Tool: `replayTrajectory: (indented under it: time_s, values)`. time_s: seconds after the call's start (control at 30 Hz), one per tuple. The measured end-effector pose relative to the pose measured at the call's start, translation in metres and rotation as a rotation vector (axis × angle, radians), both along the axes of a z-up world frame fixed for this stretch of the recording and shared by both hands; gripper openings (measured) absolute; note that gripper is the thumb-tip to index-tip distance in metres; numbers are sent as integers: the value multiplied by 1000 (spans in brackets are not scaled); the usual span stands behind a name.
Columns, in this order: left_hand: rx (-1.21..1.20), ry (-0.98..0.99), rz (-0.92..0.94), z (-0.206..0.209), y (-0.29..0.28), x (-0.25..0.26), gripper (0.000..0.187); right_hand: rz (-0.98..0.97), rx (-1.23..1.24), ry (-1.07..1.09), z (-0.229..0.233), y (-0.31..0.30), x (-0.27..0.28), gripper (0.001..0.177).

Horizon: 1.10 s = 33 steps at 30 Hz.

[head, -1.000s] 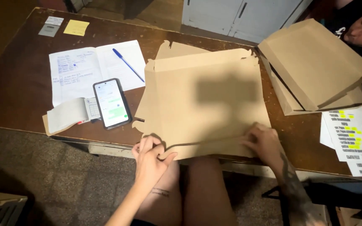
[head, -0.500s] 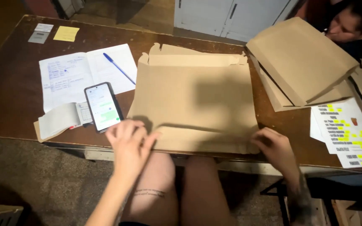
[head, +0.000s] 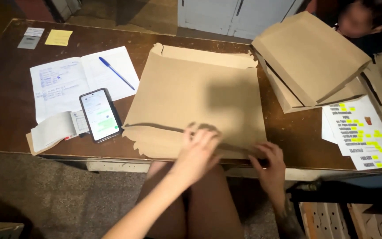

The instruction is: Folding flat cardboard sheets into pizza boxes

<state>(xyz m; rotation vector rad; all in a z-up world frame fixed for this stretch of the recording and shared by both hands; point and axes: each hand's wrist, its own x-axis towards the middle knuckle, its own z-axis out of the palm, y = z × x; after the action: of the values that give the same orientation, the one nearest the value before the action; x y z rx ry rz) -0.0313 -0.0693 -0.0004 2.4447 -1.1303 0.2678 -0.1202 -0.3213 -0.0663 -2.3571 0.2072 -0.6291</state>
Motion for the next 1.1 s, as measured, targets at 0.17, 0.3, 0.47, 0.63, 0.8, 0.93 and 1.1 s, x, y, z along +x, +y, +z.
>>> replayTrajectory:
  time_s: [0.17, 0.3, 0.47, 0.63, 0.8, 0.93, 1.1]
  values:
    - [-36, 78, 75, -65, -74, 16, 31, -3, 31, -3, -6, -4, 0, 15]
    - [5, 196, 88, -104, -91, 33, 17, -7, 96, -39, -5, 3, 5, 7]
    - [-11, 229, 53, -85, -82, 29, 16, -31, 61, -68, -4, 13, 12, 6]
    - [-75, 285, -44, -72, -68, 28, 14, -38, -68, -1, -20, 18, 23, 6]
    - [-124, 270, -75, -58, -56, 25, 11, 13, -202, 89, -19, 23, 29, 7]
    - [-12, 178, -37, -43, -30, 22, 27, -29, -208, 59, -19, -1, 20, 11]
    - [54, -149, 456, -73, 47, 39, 53, -86, -17, 6, -23, -39, 21, 9]
